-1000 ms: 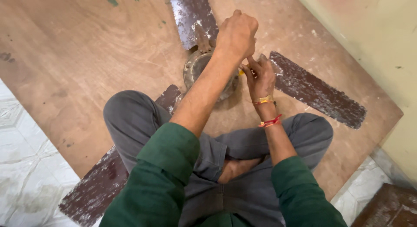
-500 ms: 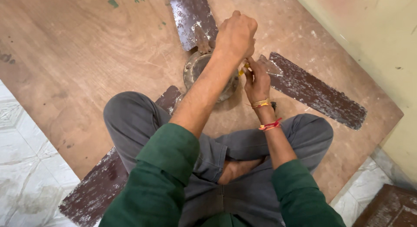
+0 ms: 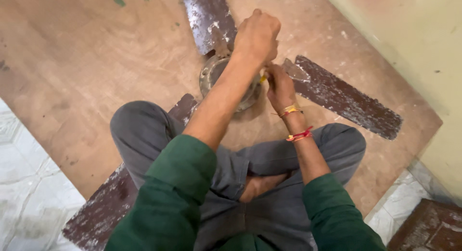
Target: The person sits cross-legged on the floor and uses a screwdriver to remove screws from the central hub of a ceiling fan. They detach the fan blades one by one and place them on the floor.
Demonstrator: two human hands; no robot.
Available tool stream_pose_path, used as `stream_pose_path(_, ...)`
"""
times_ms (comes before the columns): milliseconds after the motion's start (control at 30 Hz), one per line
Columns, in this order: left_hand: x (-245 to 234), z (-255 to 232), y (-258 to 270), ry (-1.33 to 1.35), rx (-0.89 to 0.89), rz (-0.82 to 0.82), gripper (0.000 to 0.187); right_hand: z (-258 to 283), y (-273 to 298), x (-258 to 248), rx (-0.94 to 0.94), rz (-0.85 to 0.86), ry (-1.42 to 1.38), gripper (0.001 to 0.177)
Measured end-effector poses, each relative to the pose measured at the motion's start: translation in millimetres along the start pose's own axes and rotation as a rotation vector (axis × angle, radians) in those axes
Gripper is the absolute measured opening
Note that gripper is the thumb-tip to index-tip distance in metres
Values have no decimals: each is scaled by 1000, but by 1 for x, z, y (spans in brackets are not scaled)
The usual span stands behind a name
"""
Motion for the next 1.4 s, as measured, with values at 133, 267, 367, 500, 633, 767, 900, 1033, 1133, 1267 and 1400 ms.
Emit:
stream_pose_path(133, -4, -1, 2, -8, 24, -4, 18, -9, -14, 8, 114, 109, 131, 18)
stream_pose_path(267, -1, -6, 2, -8, 24, -15, 19, -12, -11, 3, 214, 75, 157, 15)
stream_pose_path(367, 1, -1, 2, -35, 7, 14, 19, -9, -5, -3, 215, -32, -53, 25)
stream_pose_path(500, -1, 0, 1, -34, 38, -11, 20, -6, 0, -6, 164, -23, 20, 38)
stream_pose_path(633, 1, -1, 1, -33, 28, -11, 21, -11, -1, -2, 206, 58, 196, 40)
stream_pose_path(767, 3, 0, -1, -34, 17, 1, 19, 3, -5, 1, -11, 29, 264, 17)
stream_pose_path(900, 3, 0, -1, -42, 11, 10, 21, -6, -4, 6, 100, 27, 90, 28)
stream_pose_path(1033, 1, 2, 1, -44, -5, 9, 24, -7, -7, 5, 125, -23, 0, 15)
stream_pose_path(1133, 10, 0, -3, -13, -28, 33, 19, -13, -10, 0, 154, -61, 108, 15)
stream_pose_path(1267, 2, 1, 1, -42, 58, -83, 17, -4, -8, 3, 171, -155, 100, 19)
stream_pose_path(1400, -6, 10, -4, 101, -59, -118, 11, -4, -1, 3, 277, -182, 128, 9)
Point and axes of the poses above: each hand's wrist, its own y-axis away from the middle knuckle, its own x-axis out of the palm, z = x × y, the point moved 8 cm from there along -y, towards the middle knuckle, and after that the axes turned 6 degrees about y, right-handed, at the moved point
